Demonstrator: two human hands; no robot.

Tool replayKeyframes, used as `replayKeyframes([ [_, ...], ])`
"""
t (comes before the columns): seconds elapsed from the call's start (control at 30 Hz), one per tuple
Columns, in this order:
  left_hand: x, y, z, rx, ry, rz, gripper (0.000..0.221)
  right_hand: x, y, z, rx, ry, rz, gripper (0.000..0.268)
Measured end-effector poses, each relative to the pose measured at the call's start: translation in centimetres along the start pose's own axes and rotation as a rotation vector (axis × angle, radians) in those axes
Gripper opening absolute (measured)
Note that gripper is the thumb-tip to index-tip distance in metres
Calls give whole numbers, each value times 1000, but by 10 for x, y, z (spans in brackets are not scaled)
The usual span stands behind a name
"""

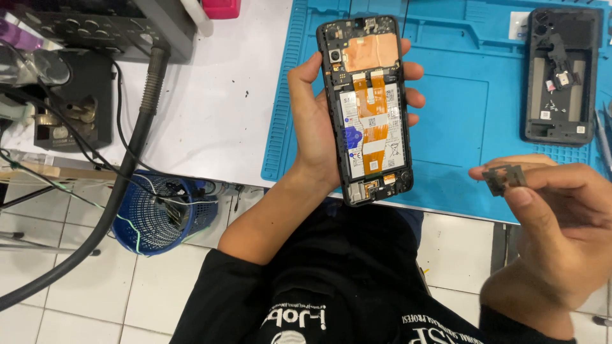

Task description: Disassembling a smartphone by removing screws and prying the screen to access internal components.

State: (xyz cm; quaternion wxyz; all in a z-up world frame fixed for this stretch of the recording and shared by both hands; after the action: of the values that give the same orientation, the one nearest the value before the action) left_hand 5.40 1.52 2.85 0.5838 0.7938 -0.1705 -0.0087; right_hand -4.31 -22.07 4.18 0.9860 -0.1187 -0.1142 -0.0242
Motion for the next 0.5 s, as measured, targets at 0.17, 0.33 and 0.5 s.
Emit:
replayKeyframes([
  [0.17, -6, -1, -3, -10, 36, 39, 77, 7, -3, -28, -245, 53, -253, 16],
  [0.33, -13, 20, -9, 91, 225, 165, 71, 18, 5, -31, -721, -74, 53, 9],
  [0.5, -8, 22, -7, 662, 365, 139, 55, 17, 6, -37, -942, -279, -155, 29],
])
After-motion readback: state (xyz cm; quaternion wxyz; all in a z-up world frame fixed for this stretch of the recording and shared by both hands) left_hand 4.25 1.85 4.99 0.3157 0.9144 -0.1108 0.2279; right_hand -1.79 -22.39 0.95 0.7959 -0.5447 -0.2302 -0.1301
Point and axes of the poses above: each hand's wrist, its own x-axis towards the middle knuckle, its own y-axis out of the palm, z = x × y, the point moved 2 cm from there along x, towards the middle knuckle, and after that the axes turned 5 degrees about y, right-handed, at the moved point
